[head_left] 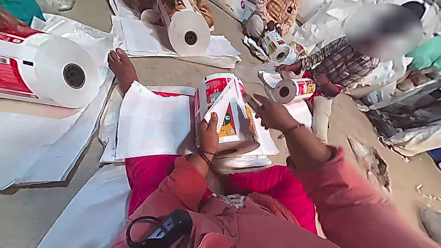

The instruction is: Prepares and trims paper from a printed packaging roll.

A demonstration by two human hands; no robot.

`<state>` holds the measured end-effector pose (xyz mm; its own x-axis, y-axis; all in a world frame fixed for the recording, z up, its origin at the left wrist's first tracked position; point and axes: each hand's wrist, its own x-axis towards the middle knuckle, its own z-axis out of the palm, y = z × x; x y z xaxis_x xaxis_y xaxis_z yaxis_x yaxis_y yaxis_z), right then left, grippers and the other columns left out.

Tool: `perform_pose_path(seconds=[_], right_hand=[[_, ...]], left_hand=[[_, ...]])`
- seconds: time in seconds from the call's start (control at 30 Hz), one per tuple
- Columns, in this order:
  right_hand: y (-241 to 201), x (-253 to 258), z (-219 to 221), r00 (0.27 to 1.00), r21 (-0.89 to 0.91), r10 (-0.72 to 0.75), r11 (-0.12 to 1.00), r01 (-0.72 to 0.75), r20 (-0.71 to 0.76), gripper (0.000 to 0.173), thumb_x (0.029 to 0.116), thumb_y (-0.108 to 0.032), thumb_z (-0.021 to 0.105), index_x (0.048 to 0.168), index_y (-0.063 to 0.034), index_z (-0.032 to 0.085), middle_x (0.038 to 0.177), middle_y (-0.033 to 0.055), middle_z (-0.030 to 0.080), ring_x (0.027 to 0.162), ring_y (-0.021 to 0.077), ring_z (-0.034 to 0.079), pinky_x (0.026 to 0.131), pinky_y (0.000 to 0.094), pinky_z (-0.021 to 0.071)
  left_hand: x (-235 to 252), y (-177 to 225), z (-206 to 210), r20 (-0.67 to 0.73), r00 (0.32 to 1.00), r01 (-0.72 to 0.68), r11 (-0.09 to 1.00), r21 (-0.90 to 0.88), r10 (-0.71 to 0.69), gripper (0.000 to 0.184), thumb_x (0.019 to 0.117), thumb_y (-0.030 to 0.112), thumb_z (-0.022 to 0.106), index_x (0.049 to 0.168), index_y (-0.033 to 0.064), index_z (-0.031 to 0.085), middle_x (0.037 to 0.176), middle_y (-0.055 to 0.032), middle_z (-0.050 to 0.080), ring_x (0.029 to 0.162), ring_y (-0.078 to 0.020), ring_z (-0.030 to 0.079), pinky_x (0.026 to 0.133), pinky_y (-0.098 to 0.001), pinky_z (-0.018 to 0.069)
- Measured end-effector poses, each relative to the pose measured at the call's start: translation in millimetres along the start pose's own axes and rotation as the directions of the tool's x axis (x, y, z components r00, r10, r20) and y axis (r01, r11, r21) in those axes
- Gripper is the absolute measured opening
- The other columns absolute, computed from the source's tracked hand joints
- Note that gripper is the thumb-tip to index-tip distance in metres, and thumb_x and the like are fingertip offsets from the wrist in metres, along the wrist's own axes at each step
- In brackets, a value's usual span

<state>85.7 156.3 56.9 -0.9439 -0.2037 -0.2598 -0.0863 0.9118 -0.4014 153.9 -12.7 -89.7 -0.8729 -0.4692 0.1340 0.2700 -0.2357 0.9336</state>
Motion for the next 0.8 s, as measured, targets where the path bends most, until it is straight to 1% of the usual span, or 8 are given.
perform_pose_path(seconds=[0.07,0.13,0.27,0.33,0.43,0.63,0.73,0.8], right_hand=[[22,-3,26,0.993,0.335,0.002,0.941,0.040,-0.122,0.054,0.1102,-0.021,0.046,0.162,-0.0202,0.030,0.093,0.0128,0.068,0.054,0.0169,0.061,0.048,0.0337,0.0544],[39,4,46,0.983,0.450,0.032,0.891,0.055,-0.183,0.054,0.1093,-0.020,0.047,0.161,-0.0201,0.033,0.093,0.0134,0.067,0.056,0.0175,0.060,0.051,0.0350,0.0534],[37,45,36,0.983,0.237,0.026,0.971,0.018,-0.183,0.051,0.1081,-0.020,0.047,0.158,-0.0177,0.040,0.104,0.0196,0.069,0.072,0.0283,0.067,0.067,0.0487,0.0571],[30,74,21,0.983,0.146,0.001,0.989,0.027,-0.185,0.051,0.1079,-0.020,0.047,0.159,-0.0186,0.039,0.103,0.0172,0.071,0.068,0.0260,0.069,0.064,0.0456,0.0594],[10,113,4,0.986,0.037,-0.057,0.997,0.063,-0.159,0.051,0.1067,-0.019,0.049,0.157,-0.0174,0.042,0.110,0.0197,0.070,0.074,0.0292,0.070,0.068,0.0486,0.0603],[-28,155,-1,0.985,-0.244,-0.106,0.967,0.069,-0.139,0.039,0.1056,-0.018,0.047,0.142,-0.0096,0.058,0.115,0.0242,0.069,0.098,0.0405,0.070,0.087,0.0631,0.0536],[-36,160,-11,0.992,-0.344,-0.117,0.934,0.091,-0.055,0.034,0.1051,-0.018,0.048,0.133,-0.0062,0.063,0.107,0.0251,0.069,0.089,0.0411,0.070,0.081,0.0638,0.0539],[-35,160,-24,0.993,-0.388,-0.112,0.914,0.118,0.040,0.033,0.1078,-0.024,0.046,0.130,-0.0077,0.064,0.098,0.0204,0.070,0.078,0.0342,0.070,0.074,0.0566,0.0566]], left_hand=[[1,2,0,-0.013,1.000,-0.002,1.000,-0.019,0.002,0.038,0.1107,0.030,0.044,0.120,0.0010,0.067,0.110,-0.0077,0.072,0.103,-0.0097,0.069,0.097,-0.0368,0.0565],[0,0,3,-0.019,1.000,-0.011,1.000,-0.015,0.011,0.036,0.1100,0.029,0.045,0.118,0.0009,0.067,0.108,-0.0072,0.072,0.103,-0.0094,0.069,0.097,-0.0364,0.0562],[-2,-1,4,-0.053,0.999,0.002,0.999,-0.041,-0.005,0.037,0.1105,0.028,0.043,0.120,0.0010,0.066,0.109,-0.0071,0.072,0.104,-0.0095,0.069,0.098,-0.0361,0.0560],[-1,-1,6,-0.079,0.997,0.009,0.997,-0.074,-0.015,0.035,0.1107,0.025,0.042,0.120,0.0007,0.065,0.108,-0.0063,0.071,0.103,-0.0089,0.069,0.096,-0.0348,0.0567],[2,-5,5,-0.077,0.997,-0.006,0.995,-0.095,-0.002,0.033,0.1095,0.022,0.043,0.120,0.0001,0.065,0.107,-0.0062,0.072,0.102,-0.0094,0.070,0.095,-0.0341,0.0583],[3,-7,5,-0.079,0.996,0.025,0.993,-0.118,-0.035,0.030,0.1074,0.019,0.045,0.114,0.0003,0.066,0.098,-0.0041,0.073,0.092,-0.0088,0.072,0.084,-0.0320,0.0615],[3,-8,4,-0.085,0.996,0.010,0.991,-0.134,-0.021,0.029,0.1074,0.019,0.044,0.114,0.0017,0.066,0.096,-0.0024,0.073,0.090,-0.0078,0.072,0.081,-0.0309,0.0622],[2,-9,3,-0.085,0.996,-0.002,0.990,-0.138,-0.010,0.029,0.1077,0.020,0.044,0.114,0.0020,0.067,0.097,-0.0021,0.073,0.091,-0.0079,0.072,0.083,-0.0316,0.0620]])
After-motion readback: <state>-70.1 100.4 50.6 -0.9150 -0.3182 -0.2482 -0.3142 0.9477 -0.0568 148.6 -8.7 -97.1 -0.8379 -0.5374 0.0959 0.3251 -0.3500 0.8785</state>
